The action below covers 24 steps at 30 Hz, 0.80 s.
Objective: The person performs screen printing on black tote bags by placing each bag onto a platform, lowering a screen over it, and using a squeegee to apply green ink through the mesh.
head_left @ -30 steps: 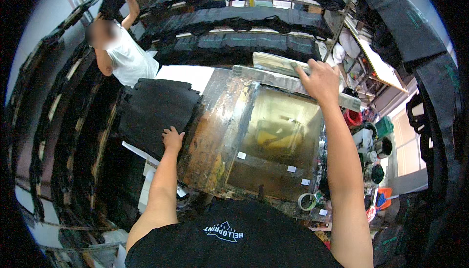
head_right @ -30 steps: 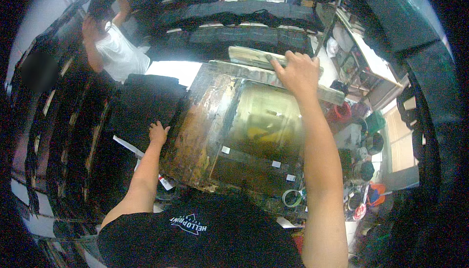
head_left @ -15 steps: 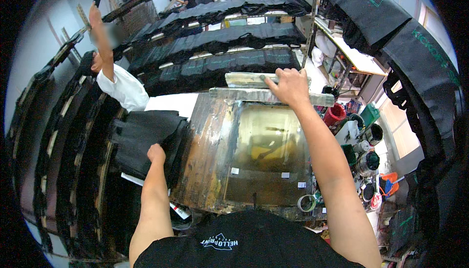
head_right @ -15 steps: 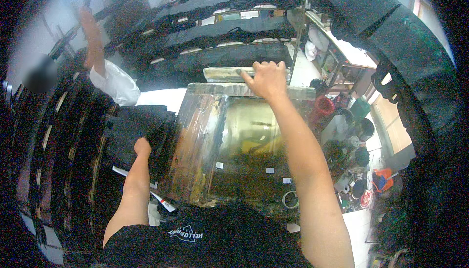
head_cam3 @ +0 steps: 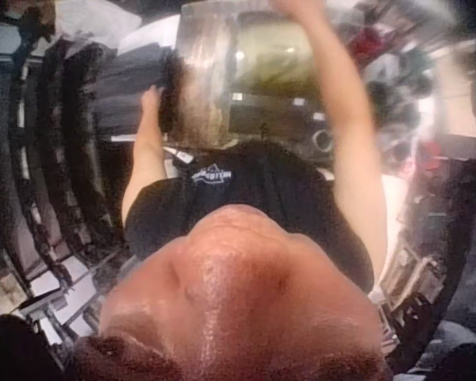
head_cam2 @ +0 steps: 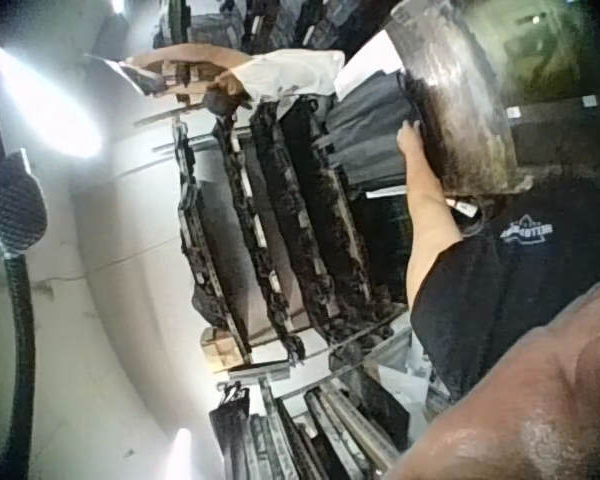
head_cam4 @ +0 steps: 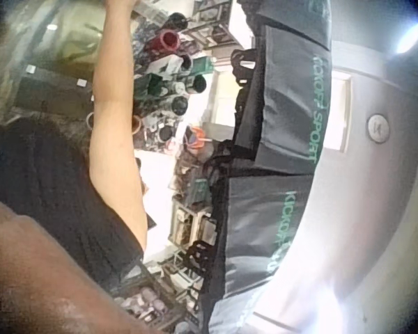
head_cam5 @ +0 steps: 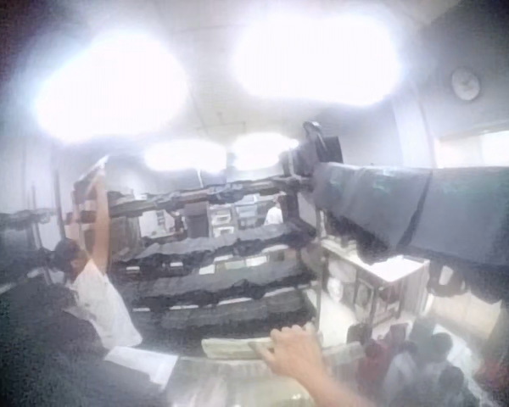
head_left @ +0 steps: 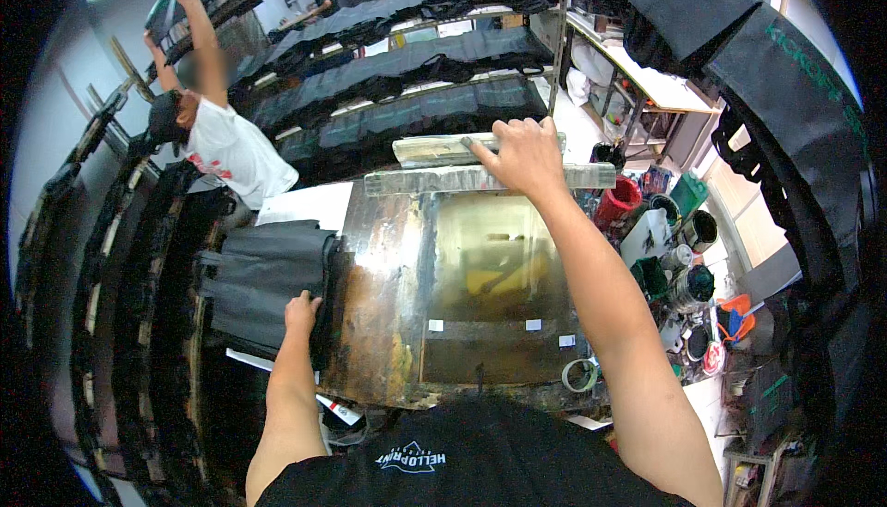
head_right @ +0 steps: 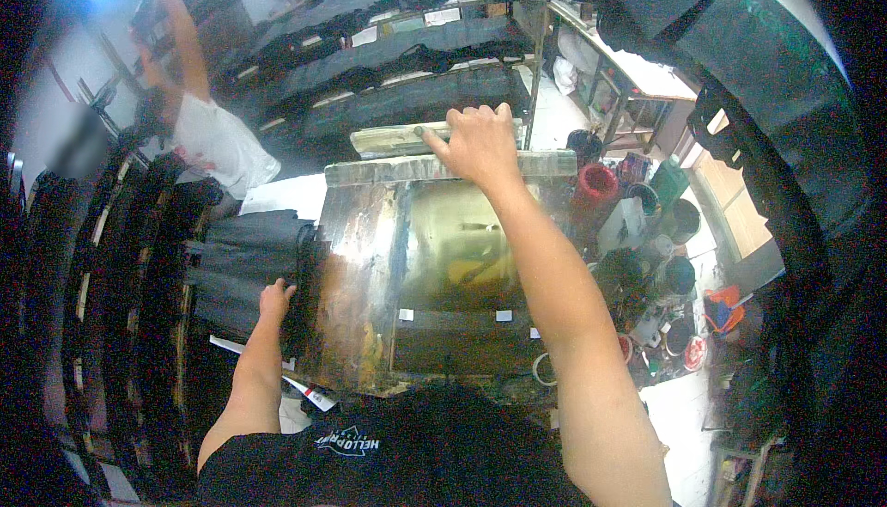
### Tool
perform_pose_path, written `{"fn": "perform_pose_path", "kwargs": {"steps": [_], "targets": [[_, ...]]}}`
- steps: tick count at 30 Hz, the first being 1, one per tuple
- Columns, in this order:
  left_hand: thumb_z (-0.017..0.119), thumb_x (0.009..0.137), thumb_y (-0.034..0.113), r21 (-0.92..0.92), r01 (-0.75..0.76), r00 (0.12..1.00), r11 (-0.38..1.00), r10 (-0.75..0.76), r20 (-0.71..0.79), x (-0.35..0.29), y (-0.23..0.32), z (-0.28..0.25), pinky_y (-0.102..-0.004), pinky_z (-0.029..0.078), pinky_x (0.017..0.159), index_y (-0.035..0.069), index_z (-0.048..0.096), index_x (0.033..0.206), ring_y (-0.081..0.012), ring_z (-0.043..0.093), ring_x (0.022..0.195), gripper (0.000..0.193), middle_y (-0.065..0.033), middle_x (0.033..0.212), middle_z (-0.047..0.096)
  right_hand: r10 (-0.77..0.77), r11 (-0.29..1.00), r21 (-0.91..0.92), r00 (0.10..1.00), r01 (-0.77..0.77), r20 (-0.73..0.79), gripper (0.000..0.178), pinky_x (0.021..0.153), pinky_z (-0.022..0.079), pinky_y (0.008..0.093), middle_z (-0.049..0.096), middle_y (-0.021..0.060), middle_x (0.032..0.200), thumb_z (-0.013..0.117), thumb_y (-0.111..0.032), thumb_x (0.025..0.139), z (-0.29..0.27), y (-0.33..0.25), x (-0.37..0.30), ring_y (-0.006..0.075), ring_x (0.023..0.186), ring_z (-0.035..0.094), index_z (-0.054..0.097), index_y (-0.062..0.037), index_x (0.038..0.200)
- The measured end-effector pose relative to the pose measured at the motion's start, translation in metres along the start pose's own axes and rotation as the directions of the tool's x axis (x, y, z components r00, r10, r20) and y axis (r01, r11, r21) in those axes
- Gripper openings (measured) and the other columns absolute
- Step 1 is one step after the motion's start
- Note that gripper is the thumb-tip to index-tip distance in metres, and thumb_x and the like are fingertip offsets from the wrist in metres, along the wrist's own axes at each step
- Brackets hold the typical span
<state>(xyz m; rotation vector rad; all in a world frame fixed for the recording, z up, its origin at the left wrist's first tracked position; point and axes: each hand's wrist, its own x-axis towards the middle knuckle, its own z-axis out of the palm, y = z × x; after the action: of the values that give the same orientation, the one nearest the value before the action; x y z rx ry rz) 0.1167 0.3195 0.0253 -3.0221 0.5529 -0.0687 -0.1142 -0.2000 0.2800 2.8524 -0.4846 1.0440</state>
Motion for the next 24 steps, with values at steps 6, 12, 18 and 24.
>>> {"fn": "perform_pose_path", "kwargs": {"steps": [6,12,18,24], "targets": [[0.083,0.083,0.043,-0.06,0.069,0.997,0.996,-0.066,0.05,0.009,0.005,-0.006,-0.0495,0.055,0.092,0.0,0.068,0.109,-0.0431,0.068,0.105,0.052,-0.0259,0.111,0.072,0.034,0.999,0.0,0.999,-0.034,0.022,0.059,0.084,0.042,0.0478,0.073,0.0125,0.084,0.054,-0.064,0.095,0.0,0.004,-0.002,0.0288,0.086,0.069,0.075,-0.009,0.088],[0.067,0.095,0.029,-0.204,0.048,0.998,0.978,-0.058,-0.04,0.018,-0.037,-0.013,-0.0542,0.053,0.09,0.0,0.069,0.098,-0.0498,0.066,0.102,0.03,-0.0305,0.101,0.07,0.026,0.999,0.027,0.999,-0.027,0.048,0.06,0.086,0.042,0.0479,0.074,0.0126,0.086,0.053,-0.065,0.095,-0.005,-0.005,0.0,0.0286,0.088,0.069,0.076,-0.0092,0.091],[0.062,0.097,0.025,-0.075,-0.107,0.958,0.991,0.083,-0.276,0.036,-0.035,-0.105,-0.057,0.054,0.079,0.001,0.067,0.09,-0.0483,0.067,0.09,0.026,-0.0275,0.09,0.07,0.03,0.999,0.018,1.0,-0.03,0.003,0.055,0.084,0.042,0.0479,0.072,0.0119,0.083,0.058,-0.061,0.094,-0.01,0.001,-0.002,0.0291,0.086,0.068,0.075,-0.0088,0.087],[0.06,0.097,0.03,-0.024,-0.313,0.939,0.949,0.306,-0.155,0.032,0.075,-0.157,-0.0529,0.054,0.088,0.006,0.069,0.102,-0.0414,0.068,0.102,0.027,-0.0208,0.104,0.072,0.019,1.0,-0.013,1.0,-0.02,-0.011,0.054,0.083,0.043,0.0488,0.073,0.0114,0.081,0.059,-0.06,0.093,0.002,0.005,-0.006,0.0298,0.084,0.069,0.075,-0.0093,0.085]]}}
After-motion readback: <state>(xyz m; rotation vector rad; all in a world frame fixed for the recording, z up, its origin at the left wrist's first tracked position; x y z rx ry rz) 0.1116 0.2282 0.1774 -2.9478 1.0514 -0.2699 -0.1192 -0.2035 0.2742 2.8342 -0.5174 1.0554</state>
